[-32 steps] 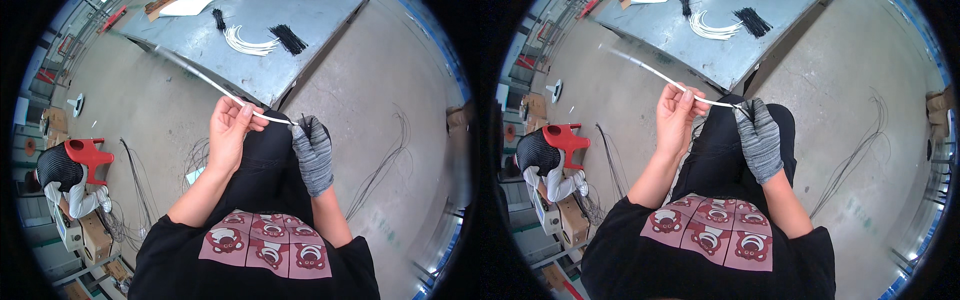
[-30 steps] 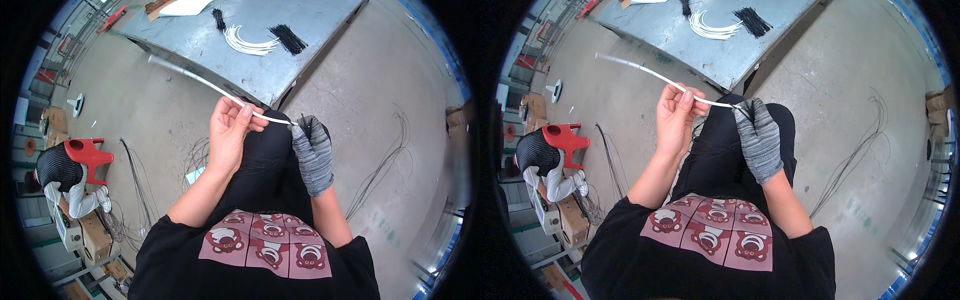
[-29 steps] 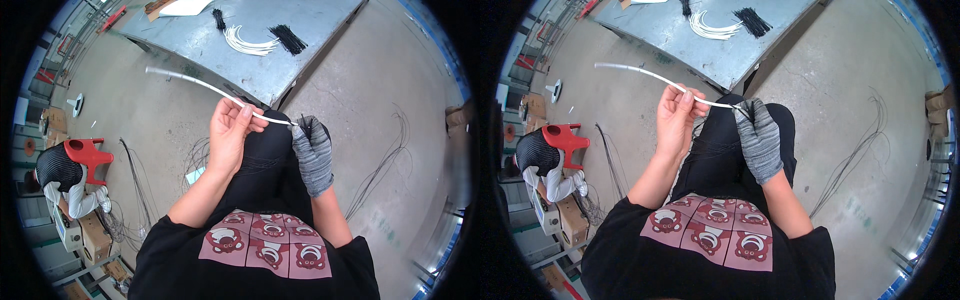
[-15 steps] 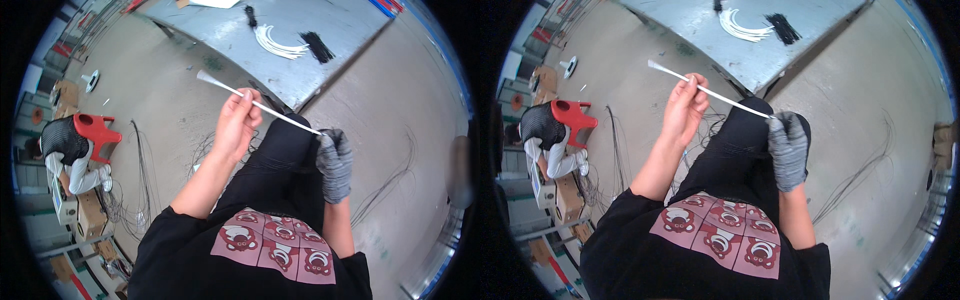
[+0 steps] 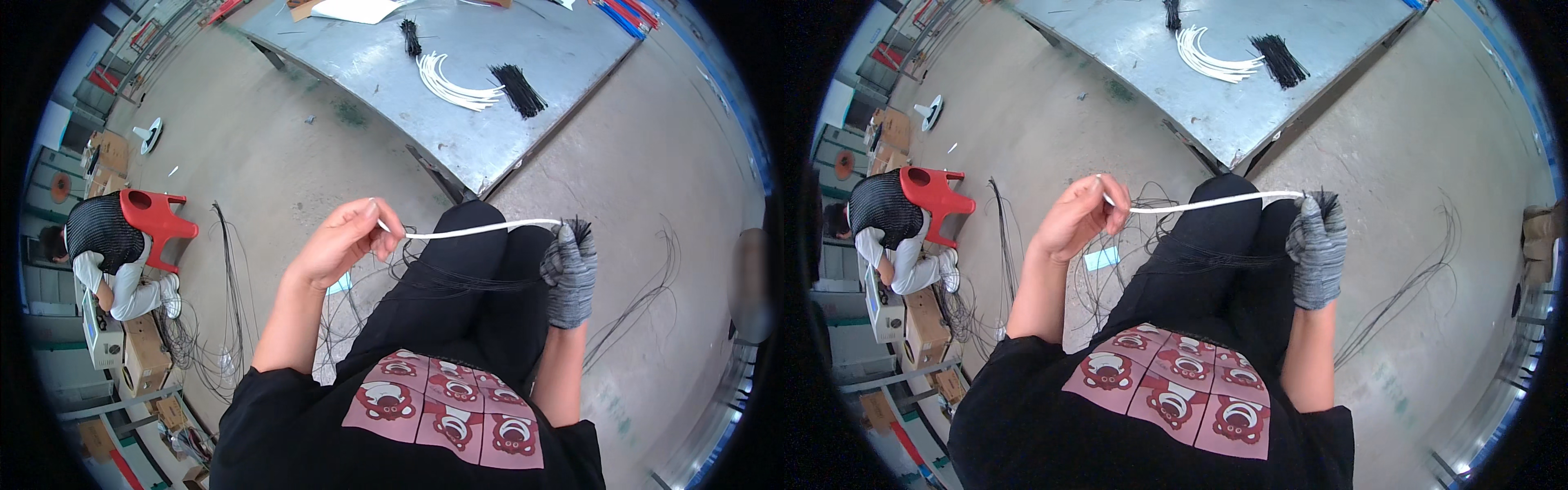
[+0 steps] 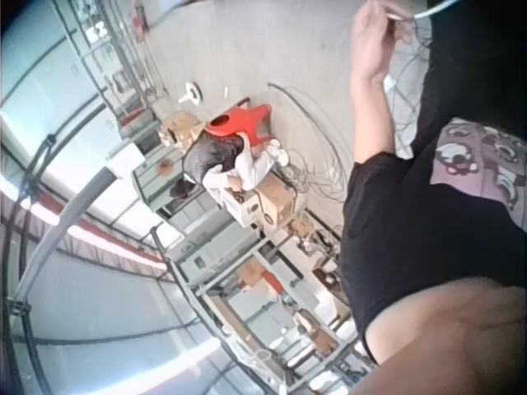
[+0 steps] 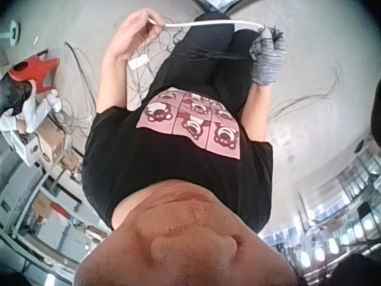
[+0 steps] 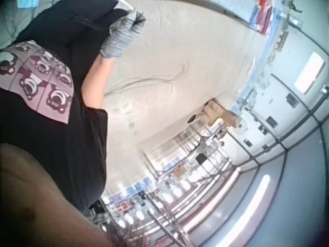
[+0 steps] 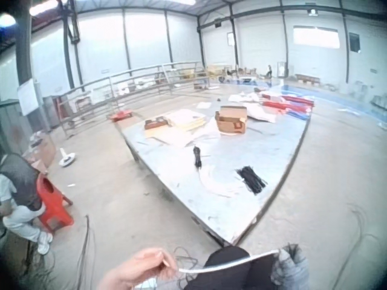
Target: The person sits on the floor and repeatedly inserts black wires into white plastic sleeves. They handle the wires and sleeves by hand, pulling the wires through the sleeves and occasionally gathering the wires into a bundle.
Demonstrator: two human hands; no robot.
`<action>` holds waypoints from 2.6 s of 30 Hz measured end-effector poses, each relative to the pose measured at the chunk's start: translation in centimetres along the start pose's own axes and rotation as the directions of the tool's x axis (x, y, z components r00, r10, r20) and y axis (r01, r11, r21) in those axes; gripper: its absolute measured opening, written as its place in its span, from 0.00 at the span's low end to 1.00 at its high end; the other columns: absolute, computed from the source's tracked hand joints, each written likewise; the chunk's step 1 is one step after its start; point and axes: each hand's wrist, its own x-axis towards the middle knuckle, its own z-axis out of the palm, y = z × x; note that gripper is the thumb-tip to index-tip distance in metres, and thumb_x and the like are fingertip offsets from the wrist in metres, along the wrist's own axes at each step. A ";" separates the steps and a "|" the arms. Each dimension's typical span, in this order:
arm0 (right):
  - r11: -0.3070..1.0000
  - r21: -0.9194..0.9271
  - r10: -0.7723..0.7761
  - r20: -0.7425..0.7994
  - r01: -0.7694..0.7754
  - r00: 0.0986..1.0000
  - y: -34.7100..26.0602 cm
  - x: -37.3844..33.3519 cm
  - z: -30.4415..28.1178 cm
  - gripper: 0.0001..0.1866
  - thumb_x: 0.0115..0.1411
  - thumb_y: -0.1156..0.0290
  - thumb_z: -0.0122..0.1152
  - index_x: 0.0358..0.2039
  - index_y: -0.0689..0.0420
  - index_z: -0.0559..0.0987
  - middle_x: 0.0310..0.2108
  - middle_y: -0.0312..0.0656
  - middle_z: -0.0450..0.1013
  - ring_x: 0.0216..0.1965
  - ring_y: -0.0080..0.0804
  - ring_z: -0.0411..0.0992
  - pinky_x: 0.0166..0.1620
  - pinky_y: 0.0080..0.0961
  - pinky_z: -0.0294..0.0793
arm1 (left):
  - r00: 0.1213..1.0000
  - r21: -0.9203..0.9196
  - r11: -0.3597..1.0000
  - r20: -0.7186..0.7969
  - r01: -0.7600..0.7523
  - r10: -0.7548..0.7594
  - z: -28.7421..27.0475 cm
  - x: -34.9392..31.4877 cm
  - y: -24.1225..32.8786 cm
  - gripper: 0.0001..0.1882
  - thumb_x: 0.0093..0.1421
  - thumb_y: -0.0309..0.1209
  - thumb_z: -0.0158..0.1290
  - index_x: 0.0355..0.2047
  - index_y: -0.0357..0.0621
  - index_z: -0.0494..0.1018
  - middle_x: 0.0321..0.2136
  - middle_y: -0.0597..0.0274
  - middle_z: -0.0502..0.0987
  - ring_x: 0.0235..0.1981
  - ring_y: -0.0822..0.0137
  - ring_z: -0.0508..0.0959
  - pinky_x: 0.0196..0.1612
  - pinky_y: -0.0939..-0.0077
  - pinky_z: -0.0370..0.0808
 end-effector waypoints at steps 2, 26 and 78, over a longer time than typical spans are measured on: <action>0.999 0.030 -0.011 0.012 0.010 1.000 -0.1 0.5 -0.3 0.07 0.62 0.65 0.53 0.32 0.53 0.72 0.13 0.26 0.59 0.11 0.11 0.53 0.14 0.11 0.52 | 0.989 -0.248 0.968 0.129 -0.040 0.074 0.8 0.0 0.3 0.27 0.67 0.48 0.36 0.36 0.32 0.72 0.25 0.60 0.73 0.27 0.72 0.72 0.32 0.80 0.70; 0.977 -0.106 0.206 0.206 -0.187 0.957 0.2 -0.6 1.7 0.14 0.61 0.57 0.55 0.31 0.55 0.71 0.16 0.27 0.62 0.15 0.13 0.58 0.19 0.11 0.56 | 0.906 0.899 0.229 0.299 -0.373 0.299 -2.6 19.5 -5.1 0.21 0.56 0.21 0.47 0.52 0.38 0.64 0.47 0.55 0.72 0.47 0.57 0.73 0.50 0.69 0.69; 0.976 -0.205 -0.012 0.314 0.080 0.949 -1.8 -4.5 4.4 0.05 0.61 0.72 0.54 0.34 0.60 0.73 0.26 0.31 0.70 0.28 0.15 0.64 0.32 0.15 0.67 | 0.935 -0.286 0.905 -0.260 -0.315 0.243 9.3 3.7 -4.2 0.06 0.61 0.28 0.51 0.37 0.43 0.68 0.31 0.60 0.75 0.28 0.74 0.75 0.31 0.83 0.73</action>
